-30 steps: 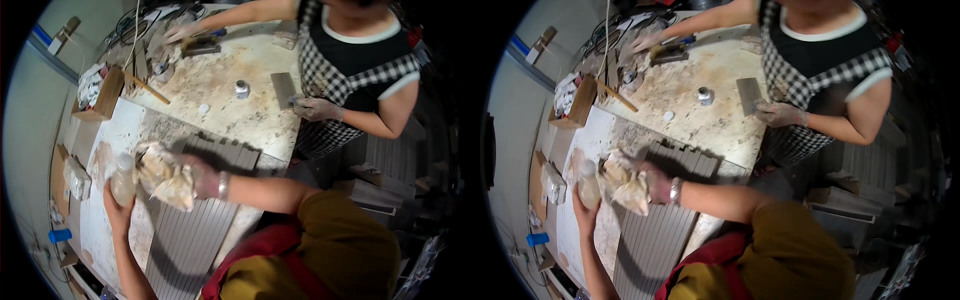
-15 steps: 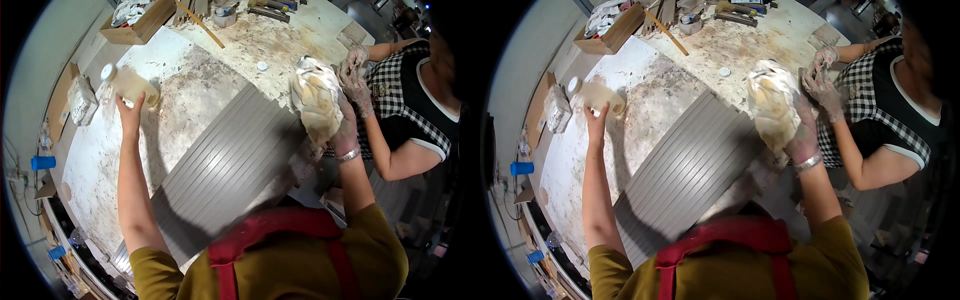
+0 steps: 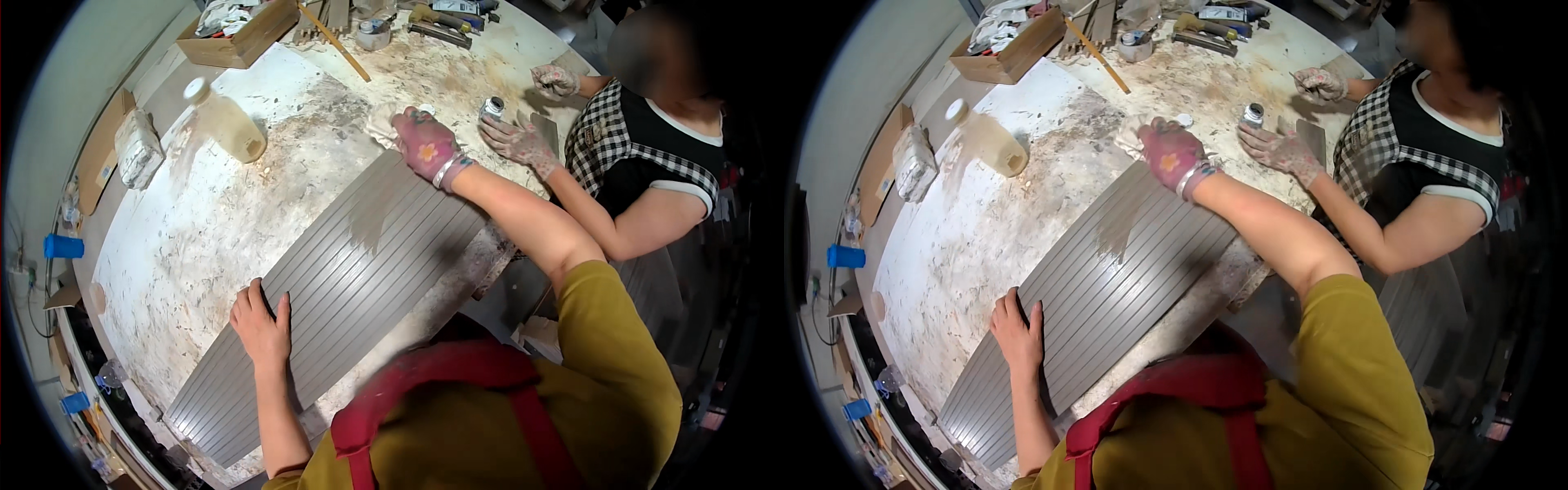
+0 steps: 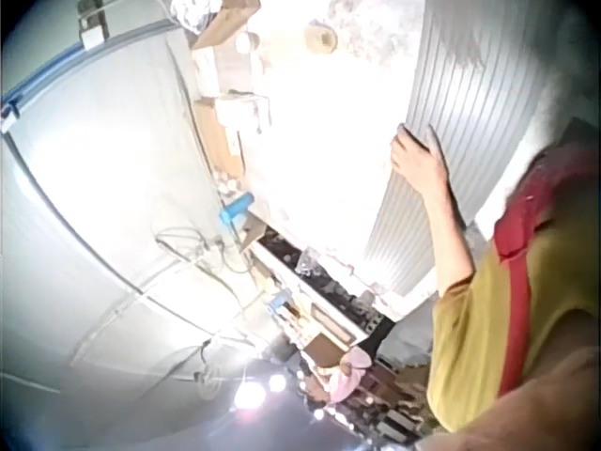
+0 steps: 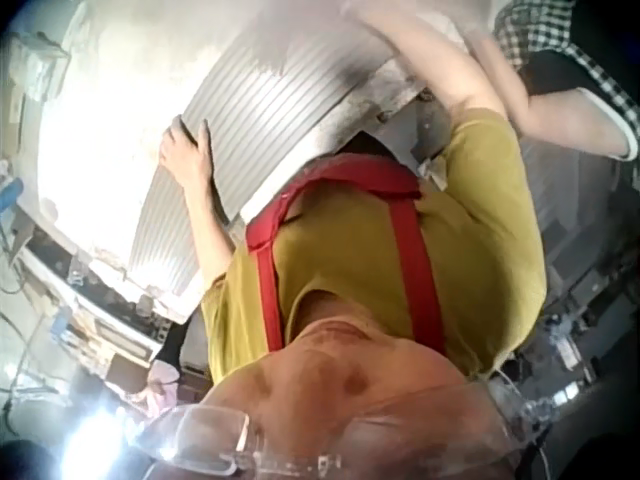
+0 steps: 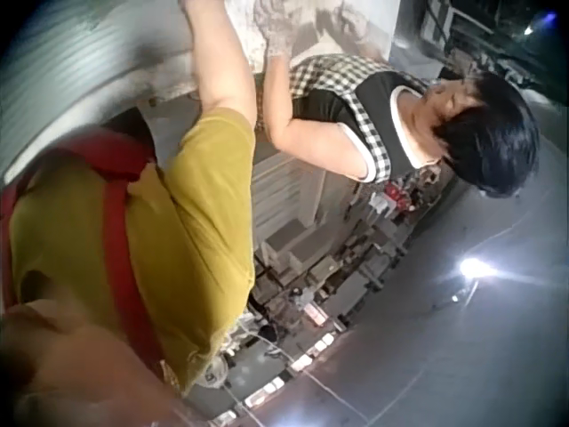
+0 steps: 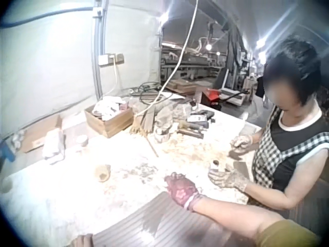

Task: The person sands a grooved wood panel using a small sanding block, applies a liquid from a bottle onto a cloth to wipe the surface, and applies filler from a small jar using a putty knife to address imperfections.

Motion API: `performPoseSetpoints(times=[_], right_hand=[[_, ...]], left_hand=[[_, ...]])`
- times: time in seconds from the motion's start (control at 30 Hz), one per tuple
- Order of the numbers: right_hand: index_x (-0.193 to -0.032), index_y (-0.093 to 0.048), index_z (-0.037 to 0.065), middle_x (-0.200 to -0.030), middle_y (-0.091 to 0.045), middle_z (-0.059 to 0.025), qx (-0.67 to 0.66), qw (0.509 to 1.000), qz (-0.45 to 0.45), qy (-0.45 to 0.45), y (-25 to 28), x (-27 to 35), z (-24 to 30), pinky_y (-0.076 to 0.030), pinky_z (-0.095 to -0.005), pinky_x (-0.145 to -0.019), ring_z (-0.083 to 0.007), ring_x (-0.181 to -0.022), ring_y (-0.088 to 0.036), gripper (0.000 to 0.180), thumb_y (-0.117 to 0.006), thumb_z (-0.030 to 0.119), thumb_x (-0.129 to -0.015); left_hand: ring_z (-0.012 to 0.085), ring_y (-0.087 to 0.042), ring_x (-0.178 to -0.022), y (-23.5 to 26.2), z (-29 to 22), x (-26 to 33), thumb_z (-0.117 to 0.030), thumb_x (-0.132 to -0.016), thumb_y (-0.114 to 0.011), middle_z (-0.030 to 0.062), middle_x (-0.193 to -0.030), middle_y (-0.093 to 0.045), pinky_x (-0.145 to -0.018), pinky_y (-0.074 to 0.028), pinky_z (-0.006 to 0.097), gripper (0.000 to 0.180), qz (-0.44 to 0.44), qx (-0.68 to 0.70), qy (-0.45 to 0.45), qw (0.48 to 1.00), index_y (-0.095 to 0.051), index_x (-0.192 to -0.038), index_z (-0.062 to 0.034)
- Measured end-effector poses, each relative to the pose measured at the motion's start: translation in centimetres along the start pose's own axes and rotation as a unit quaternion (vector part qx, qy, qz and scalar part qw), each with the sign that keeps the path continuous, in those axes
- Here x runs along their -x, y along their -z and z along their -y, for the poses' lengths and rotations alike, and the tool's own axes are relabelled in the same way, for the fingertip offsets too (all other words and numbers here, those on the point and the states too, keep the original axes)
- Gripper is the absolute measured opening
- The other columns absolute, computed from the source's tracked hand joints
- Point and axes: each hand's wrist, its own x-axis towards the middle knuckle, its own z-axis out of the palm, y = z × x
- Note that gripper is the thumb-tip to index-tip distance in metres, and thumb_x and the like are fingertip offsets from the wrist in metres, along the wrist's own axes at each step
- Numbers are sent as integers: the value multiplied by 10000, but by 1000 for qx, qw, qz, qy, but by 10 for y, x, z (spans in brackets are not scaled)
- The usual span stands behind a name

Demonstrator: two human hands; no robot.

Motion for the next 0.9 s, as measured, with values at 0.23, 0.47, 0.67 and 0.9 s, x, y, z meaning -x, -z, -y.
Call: performPoseSetpoints(times=[0.23, 0.47, 0.67, 0.9], right_hand=[[-1109, -569, 4, -1013, -616, -235, -41, 998, -28, 29, 7, 14, 11, -533, -438, -768, -360, -896, -640, 286, -471, 136, -874], [-1075, -547, 13, -995, -615, -239, -10, 997, 3, 71, 9, 24, 22, -527, -460, -759, -356, -904, -644, 260, -525, 94, -829], [-1076, -540, -13, -948, -644, -240, 143, 986, 46, 71, 15, 15, 16, -543, -446, -702, -380, -824, -658, 277, -501, 61, -812], [-1098, -573, 48, -1054, -636, -225, 69, 996, 42, 22, 77, -9, -4, -521, -430, -819, -367, -979, -631, 300, -565, 198, -839]], left_hand=[[316, -482, -1070, 9, 4, 10, -356, -843, -629, 140, -1111, -526, -993, -316, 443, 520, -18, 1, -7, 1000, -510, -1237, -39], [308, -482, -1052, 18, 0, 9, -376, -847, -628, 132, -1077, -522, -984, -322, 435, 519, -7, 5, 8, 1000, -516, -1230, -44], [304, -487, -1041, 17, -9, 1, -385, -856, -619, 132, -1072, -522, -979, -327, 439, 525, -15, -7, -2, 1000, -515, -1235, -37], [306, -486, -1039, 20, -10, 4, -371, -852, -623, 138, -1076, -520, -980, -326, 440, 523, -24, -17, -8, 1000, -513, -1242, -40]])
